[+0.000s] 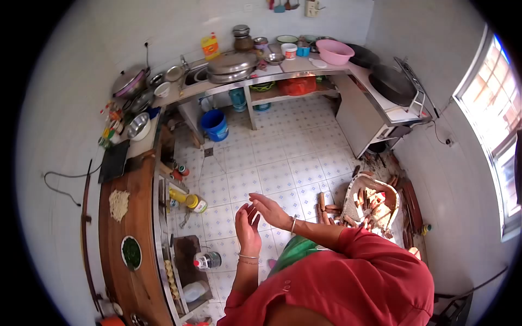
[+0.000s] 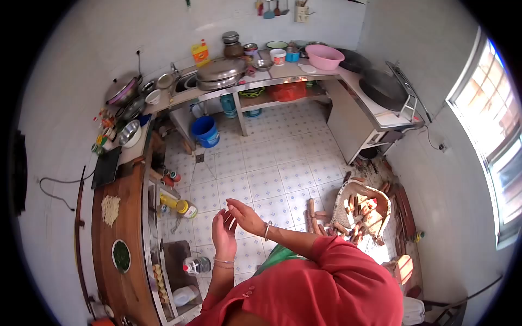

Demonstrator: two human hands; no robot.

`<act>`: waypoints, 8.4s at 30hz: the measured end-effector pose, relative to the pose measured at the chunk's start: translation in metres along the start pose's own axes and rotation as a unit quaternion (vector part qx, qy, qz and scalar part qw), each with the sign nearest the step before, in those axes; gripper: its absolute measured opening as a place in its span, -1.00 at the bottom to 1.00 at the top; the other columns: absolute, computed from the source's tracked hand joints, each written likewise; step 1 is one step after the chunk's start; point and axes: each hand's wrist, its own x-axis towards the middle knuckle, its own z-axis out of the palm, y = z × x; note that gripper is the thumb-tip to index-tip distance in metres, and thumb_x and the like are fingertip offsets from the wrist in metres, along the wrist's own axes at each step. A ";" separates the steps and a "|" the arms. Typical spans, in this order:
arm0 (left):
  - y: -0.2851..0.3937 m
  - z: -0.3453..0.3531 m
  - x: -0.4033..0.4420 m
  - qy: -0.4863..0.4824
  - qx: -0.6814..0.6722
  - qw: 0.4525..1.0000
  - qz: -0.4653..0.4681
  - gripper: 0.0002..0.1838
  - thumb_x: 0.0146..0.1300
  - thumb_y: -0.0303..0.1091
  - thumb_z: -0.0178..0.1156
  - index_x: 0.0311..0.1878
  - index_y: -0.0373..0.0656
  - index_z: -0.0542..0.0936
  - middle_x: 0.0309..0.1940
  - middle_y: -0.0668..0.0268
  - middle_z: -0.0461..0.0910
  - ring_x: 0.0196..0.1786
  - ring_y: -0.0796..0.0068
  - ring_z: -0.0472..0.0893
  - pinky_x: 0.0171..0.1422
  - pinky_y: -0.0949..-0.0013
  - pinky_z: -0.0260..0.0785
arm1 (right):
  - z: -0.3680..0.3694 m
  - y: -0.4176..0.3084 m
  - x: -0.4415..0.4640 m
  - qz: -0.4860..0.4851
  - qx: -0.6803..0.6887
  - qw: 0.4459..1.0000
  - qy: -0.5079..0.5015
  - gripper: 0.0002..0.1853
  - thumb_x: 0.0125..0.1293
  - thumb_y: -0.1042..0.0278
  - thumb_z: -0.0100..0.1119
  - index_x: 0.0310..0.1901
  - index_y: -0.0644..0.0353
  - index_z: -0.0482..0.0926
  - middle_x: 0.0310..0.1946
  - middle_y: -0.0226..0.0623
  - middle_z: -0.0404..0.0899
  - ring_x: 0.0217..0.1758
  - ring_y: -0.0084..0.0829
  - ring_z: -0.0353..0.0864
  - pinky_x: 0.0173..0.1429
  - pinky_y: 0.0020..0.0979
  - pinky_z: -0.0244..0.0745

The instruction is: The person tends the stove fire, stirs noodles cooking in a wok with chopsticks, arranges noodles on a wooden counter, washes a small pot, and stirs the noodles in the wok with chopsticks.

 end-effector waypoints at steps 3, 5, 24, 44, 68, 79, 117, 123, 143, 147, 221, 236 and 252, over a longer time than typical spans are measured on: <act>-0.020 0.032 0.046 -0.070 0.038 0.996 -0.049 -0.71 0.36 -0.24 -0.07 0.03 -0.20 0.38 -0.11 0.28 0.52 -0.04 0.46 0.50 0.03 0.33 0.34 | -0.045 0.020 0.021 0.038 0.030 0.995 0.087 -0.55 0.39 0.17 -0.14 0.19 0.30 0.30 0.02 -0.02 0.48 0.11 -0.27 0.47 0.15 -0.39 0.35; -0.039 0.058 0.077 -0.093 0.043 0.990 -0.095 -0.74 0.36 -0.26 -0.08 -0.02 -0.19 0.41 -0.13 0.28 0.52 -0.05 0.45 0.51 0.03 0.31 0.35 | -0.080 0.031 0.036 0.045 0.045 0.990 0.127 -0.57 0.39 0.18 -0.13 0.17 0.30 0.32 -0.02 -0.03 0.51 0.07 -0.29 0.50 0.12 -0.39 0.37; -0.235 0.402 0.340 -0.332 0.154 0.858 -0.360 -0.75 0.37 -0.31 -0.16 -0.03 -0.17 0.43 -0.10 0.27 0.52 -0.02 0.43 0.50 0.11 0.26 0.33 | -0.480 0.088 0.181 0.058 0.065 0.902 0.424 -0.72 0.39 0.33 -0.09 -0.01 0.34 0.45 -0.24 -0.23 0.59 -0.24 -0.52 0.57 -0.12 -0.52 0.49; -0.462 0.709 0.509 -0.539 0.252 0.595 -0.540 -0.84 0.36 -0.28 -0.07 -0.10 -0.09 0.43 -0.23 0.37 0.53 -0.15 0.54 0.53 -0.05 0.41 0.37 | -0.793 0.147 0.241 0.089 0.067 0.659 0.744 -0.75 0.36 0.34 -0.04 -0.08 0.36 0.48 -0.30 -0.25 0.59 -0.29 -0.53 0.57 -0.20 -0.55 0.49; -0.657 0.846 0.524 -0.528 0.418 0.532 -0.513 -0.83 0.31 -0.26 0.00 -0.17 -0.13 0.45 -0.30 0.35 0.49 -0.25 0.58 0.49 -0.20 0.52 0.38 | -0.989 0.215 0.198 0.507 -0.298 0.588 0.556 -0.73 0.10 0.29 0.12 -0.29 0.29 0.34 -0.44 0.01 0.57 -0.35 -0.02 0.61 -0.34 -0.13 0.49; -0.677 0.851 0.545 -0.512 0.437 0.545 -0.499 -0.83 0.22 -0.24 0.05 -0.22 -0.11 0.44 -0.32 0.36 0.48 -0.28 0.54 0.47 -0.21 0.47 0.36 | -0.999 0.239 0.207 0.489 -0.289 0.581 0.583 -0.64 -0.01 0.17 0.19 -0.36 0.34 0.40 -0.44 0.09 0.58 -0.33 0.05 0.60 -0.25 -0.07 0.49; -0.576 0.955 0.528 -0.444 0.116 0.587 -0.667 -0.78 0.35 -0.18 -0.01 -0.21 -0.12 0.51 -0.31 0.42 0.52 -0.20 0.59 0.51 -0.09 0.43 0.39 | -1.049 0.055 0.248 0.093 -0.381 0.686 0.613 -0.81 0.20 0.50 0.12 -0.14 0.21 0.57 -0.38 -0.22 0.49 -0.34 -0.36 0.52 -0.23 -0.44 0.42; -0.576 0.953 0.588 -0.460 0.165 0.623 -0.611 -0.70 0.34 -0.14 -0.02 -0.14 -0.18 0.53 -0.33 0.37 0.55 -0.27 0.55 0.52 -0.19 0.46 0.39 | -1.122 0.096 0.251 0.030 -0.031 0.676 0.735 -0.70 0.34 0.24 0.06 -0.17 0.38 0.55 -0.52 -0.40 0.51 -0.53 -0.63 0.46 -0.44 -0.62 0.38; -0.639 0.974 0.680 -0.319 0.163 0.733 -0.579 -0.75 0.31 -0.26 -0.01 -0.10 -0.23 0.48 -0.15 0.23 0.54 -0.10 0.39 0.53 -0.01 0.34 0.40 | -1.310 0.343 0.360 0.106 -0.176 0.731 0.651 -0.68 0.30 0.17 0.00 -0.41 0.27 0.55 -0.57 -0.35 0.51 -0.47 -0.59 0.44 -0.38 -0.49 0.35; -0.645 0.980 0.674 -0.317 0.172 0.734 -0.575 -0.75 0.32 -0.26 -0.01 -0.11 -0.23 0.48 -0.17 0.24 0.54 -0.10 0.39 0.53 -0.01 0.35 0.41 | -1.314 0.256 0.345 0.000 0.059 0.729 0.682 -0.68 0.34 0.22 -0.03 -0.51 0.21 0.52 -0.55 -0.51 0.48 -0.48 -0.61 0.40 -0.39 -0.54 0.31; -0.528 0.800 0.608 -0.067 0.010 0.899 -0.433 -0.87 0.25 -0.32 0.04 -0.32 -0.16 0.48 -0.44 0.35 0.51 -0.36 0.51 0.53 -0.22 0.45 0.44 | -1.181 0.125 0.374 -0.080 0.253 0.792 0.550 -0.67 0.36 0.17 -0.02 -0.15 0.34 0.48 -0.49 -0.36 0.41 -0.50 -0.55 0.36 -0.40 -0.57 0.31; -0.290 0.522 0.583 -0.003 -0.192 0.972 -0.135 -0.86 0.23 -0.30 0.08 -0.36 -0.15 0.47 -0.41 0.34 0.51 -0.35 0.54 0.52 -0.19 0.46 0.43 | -0.753 0.114 0.577 0.058 0.391 0.918 0.034 -0.69 0.40 0.13 -0.10 -0.13 0.25 0.44 -0.41 -0.38 0.41 -0.45 -0.55 0.33 -0.36 -0.57 0.31; -0.059 0.129 0.484 0.261 -0.372 0.880 0.141 -0.84 0.22 -0.34 0.10 -0.20 -0.20 0.49 -0.28 0.28 0.54 -0.20 0.37 0.55 -0.07 0.40 0.42 | -0.165 0.074 0.604 0.233 0.280 0.902 -0.230 -0.70 0.33 0.14 0.04 -0.11 0.22 0.51 -0.35 -0.41 0.54 -0.42 -0.58 0.48 -0.26 -0.53 0.47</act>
